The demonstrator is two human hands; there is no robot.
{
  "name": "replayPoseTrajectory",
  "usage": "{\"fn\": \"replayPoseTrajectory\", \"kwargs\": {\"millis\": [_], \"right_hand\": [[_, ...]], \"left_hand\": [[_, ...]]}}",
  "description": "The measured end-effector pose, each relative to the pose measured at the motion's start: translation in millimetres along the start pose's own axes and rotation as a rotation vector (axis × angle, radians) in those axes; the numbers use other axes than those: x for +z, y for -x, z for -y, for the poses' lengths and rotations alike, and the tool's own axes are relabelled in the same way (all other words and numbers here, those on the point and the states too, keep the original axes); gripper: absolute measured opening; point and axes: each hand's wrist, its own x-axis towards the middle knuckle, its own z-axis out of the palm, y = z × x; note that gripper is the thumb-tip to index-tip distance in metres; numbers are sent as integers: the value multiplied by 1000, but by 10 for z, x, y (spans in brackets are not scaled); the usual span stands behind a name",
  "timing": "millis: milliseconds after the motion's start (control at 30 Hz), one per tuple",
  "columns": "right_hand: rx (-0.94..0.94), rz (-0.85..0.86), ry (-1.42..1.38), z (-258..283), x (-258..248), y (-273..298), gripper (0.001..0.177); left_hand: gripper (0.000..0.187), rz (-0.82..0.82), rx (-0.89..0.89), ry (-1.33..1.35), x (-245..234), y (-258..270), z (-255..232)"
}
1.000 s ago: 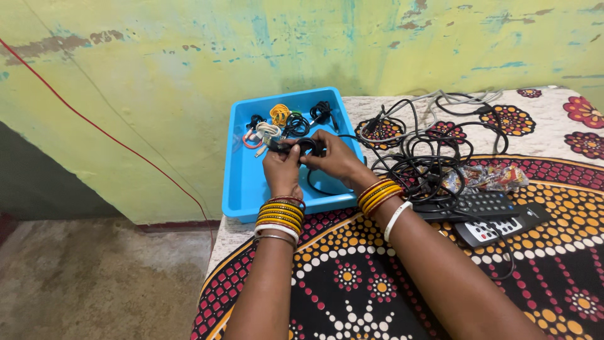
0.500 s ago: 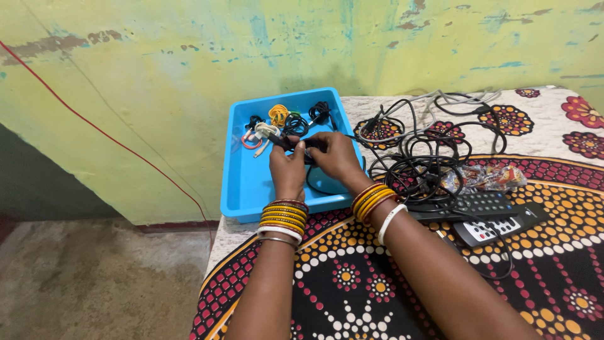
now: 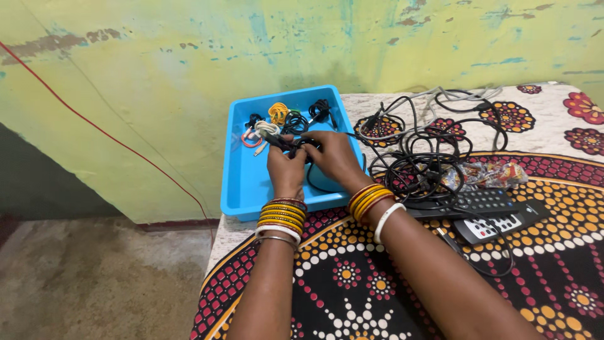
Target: The person untangles several long black cables by hand, separating them from each other and placing some of the smaller, lighter-colored coiled cables into a blue plastic tray.
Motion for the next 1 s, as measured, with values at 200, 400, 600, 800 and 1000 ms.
{"fn": "replayPoseTrajectory", "kwargs": {"millis": [200,400,600,800,1000], "right_hand": [[-84,-18,100,147,-25,18,27],[97,26,134,101,16,0,21],[217,144,-189,-92,61,-35,36],[0,279,-289,-47,56,31,67],[4,268,-57,43,20,67,68]], "left_hand": [[35,9,50,-107,11,33,-76],[33,-18,120,-343,56,48,-69],[34,-44,-30,217,-98,-164,275],[32,-113,-150,385,-193,-227,407],[32,-65,-220,398,-219,-162,381]]}}
